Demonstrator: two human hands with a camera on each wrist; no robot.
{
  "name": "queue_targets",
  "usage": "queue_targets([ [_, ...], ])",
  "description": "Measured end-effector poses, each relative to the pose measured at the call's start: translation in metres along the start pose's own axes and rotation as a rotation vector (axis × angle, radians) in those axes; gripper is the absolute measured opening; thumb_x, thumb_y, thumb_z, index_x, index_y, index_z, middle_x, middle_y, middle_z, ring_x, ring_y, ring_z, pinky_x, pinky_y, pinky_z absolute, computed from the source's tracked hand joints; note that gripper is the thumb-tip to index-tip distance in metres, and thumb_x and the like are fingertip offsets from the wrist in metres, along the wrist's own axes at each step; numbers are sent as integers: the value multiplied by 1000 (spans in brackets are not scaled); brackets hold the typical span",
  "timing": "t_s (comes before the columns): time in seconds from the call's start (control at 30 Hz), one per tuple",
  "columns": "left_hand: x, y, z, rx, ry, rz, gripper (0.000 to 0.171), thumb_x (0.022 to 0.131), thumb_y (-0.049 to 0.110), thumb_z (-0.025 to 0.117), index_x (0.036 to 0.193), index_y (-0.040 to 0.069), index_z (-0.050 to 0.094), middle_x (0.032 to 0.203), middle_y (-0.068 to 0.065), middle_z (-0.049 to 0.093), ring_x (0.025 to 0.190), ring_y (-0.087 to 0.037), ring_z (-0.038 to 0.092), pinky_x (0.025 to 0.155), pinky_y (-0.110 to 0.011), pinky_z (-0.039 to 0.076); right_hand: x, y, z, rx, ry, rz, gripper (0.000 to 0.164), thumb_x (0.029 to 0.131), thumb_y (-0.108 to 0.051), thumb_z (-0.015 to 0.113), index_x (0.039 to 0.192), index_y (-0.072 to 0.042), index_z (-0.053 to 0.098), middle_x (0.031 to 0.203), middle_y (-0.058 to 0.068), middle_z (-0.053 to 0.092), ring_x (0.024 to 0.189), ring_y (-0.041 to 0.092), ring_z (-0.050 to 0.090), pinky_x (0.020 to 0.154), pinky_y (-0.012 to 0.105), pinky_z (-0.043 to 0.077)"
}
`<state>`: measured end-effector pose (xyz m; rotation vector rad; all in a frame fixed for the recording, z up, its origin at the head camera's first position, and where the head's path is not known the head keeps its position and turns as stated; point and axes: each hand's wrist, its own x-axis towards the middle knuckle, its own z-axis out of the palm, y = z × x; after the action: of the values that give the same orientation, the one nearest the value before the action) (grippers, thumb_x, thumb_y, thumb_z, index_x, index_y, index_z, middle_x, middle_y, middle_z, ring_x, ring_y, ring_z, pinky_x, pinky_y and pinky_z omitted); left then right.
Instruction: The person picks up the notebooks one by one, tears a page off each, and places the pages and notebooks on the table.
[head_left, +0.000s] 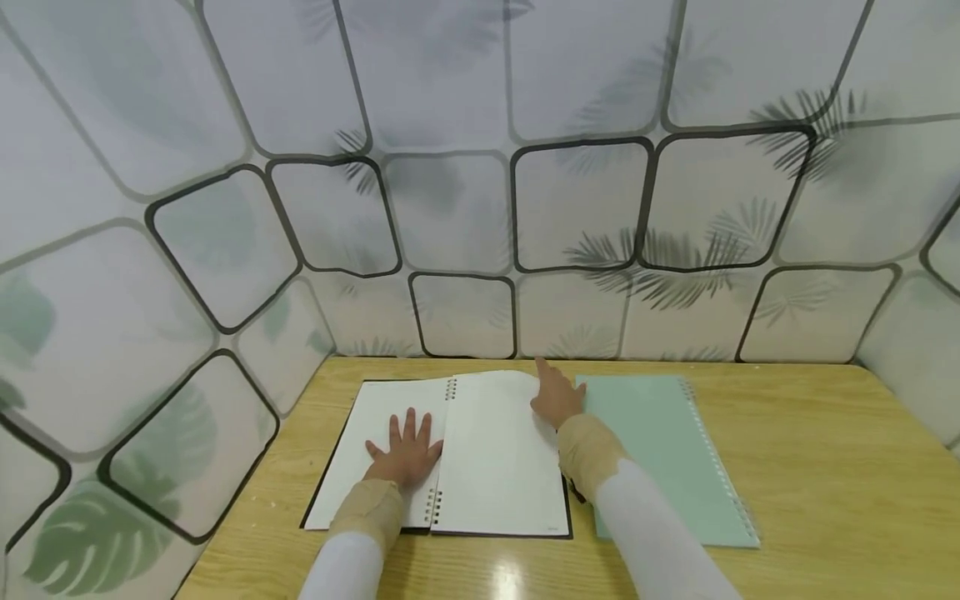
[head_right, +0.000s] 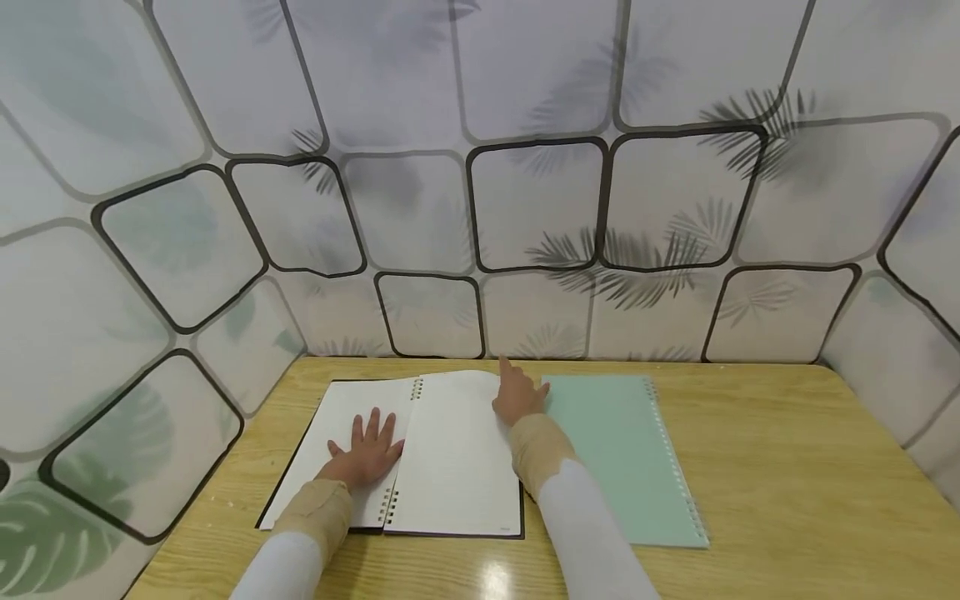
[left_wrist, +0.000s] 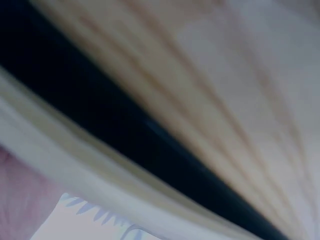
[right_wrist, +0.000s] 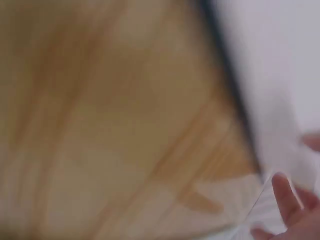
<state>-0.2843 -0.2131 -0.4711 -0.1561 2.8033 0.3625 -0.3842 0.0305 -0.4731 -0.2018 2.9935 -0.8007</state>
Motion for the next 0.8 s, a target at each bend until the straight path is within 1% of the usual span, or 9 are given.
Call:
queue_targets([
  [0.1, 2, 0, 4, -2, 8, 12, 65, 96, 48, 31, 149, 14, 15, 157, -12, -1, 143, -39, -7, 101, -74, -4, -2, -9, -4, 252, 75, 104, 87, 78, -2, 63, 147, -3, 11, 133, 35, 39, 104, 42, 56, 87, 52, 47],
  [0.17, 1, 1, 3, -5, 7, 10, 64, 96, 47, 33, 149, 13, 16, 157, -12, 1, 143, -40, -5, 102, -74, -3, -4, -15, -9, 387, 95, 172, 88, 79, -1, 61, 147, 2, 6, 130, 37, 41, 99, 42, 57, 82, 46, 51],
  [0.23, 0, 2, 1, -2, 9, 8, 63, 96, 45, 33, 149, 13, 18, 157, -13, 2, 143, -40, -3, 102, -74, -2, -7, -20, -14, 408, 115, 185, 71, 81, -3, 58, 141, 7, 23, 123, 34, 51, 100, 40, 57, 86, 47, 49],
  [0.3, -2, 4, -2, -1, 1, 0, 62, 97, 44, 32, 149, 14, 16, 157, -13, 1, 143, -39, -4, 102, -74, -2, -12, -26, -19, 340, 107, 142, 46, 86, -9, 56, 128, 6, 47, 113, 25, 61, 98, 37, 60, 92, 51, 44],
  [0.4, -3, 5, 1, 2, -1, 9, 62, 97, 45, 32, 149, 14, 16, 157, -13, 2, 143, -40, -4, 102, -74, -1, -24, -29, -18, 122, 146, -16, 23, 90, -17, 54, 100, -5, 70, 103, 10, 70, 98, 30, 62, 93, 57, 38],
  [0.5, -2, 5, 2, 4, -6, 14, 63, 97, 46, 31, 149, 16, 15, 157, -13, 1, 143, -40, -4, 102, -74, 0, -38, -33, -14, -27, 178, -171, 18, 89, -18, 58, 95, -17, 75, 99, 1, 72, 97, 24, 64, 92, 60, 36],
  [0.57, -1, 4, 1, 3, 2, 14, 62, 97, 47, 31, 149, 19, 15, 157, -13, 1, 143, -41, -4, 102, -75, 1, -48, -37, -12, -69, 160, -250, 16, 88, -16, 60, 93, -17, 75, 95, -1, 73, 94, 23, 64, 94, 60, 34],
  [0.7, 2, -1, 1, -4, -11, 2, 58, 97, 47, 31, 149, 27, 15, 157, -12, -1, 142, -42, -6, 100, -76, -1, -63, -44, -8, -152, 110, -345, 15, 87, -17, 62, 94, -21, 75, 92, -5, 73, 91, 18, 64, 104, 65, 24],
  [0.8, 5, -1, 1, -16, -27, 1, 57, 97, 48, 30, 148, 29, 15, 157, -12, -4, 142, -43, -8, 99, -76, -2, -70, -47, -7, -246, 140, -411, 14, 84, -18, 65, 93, -23, 75, 88, -9, 73, 85, 16, 65, 103, 67, 23],
])
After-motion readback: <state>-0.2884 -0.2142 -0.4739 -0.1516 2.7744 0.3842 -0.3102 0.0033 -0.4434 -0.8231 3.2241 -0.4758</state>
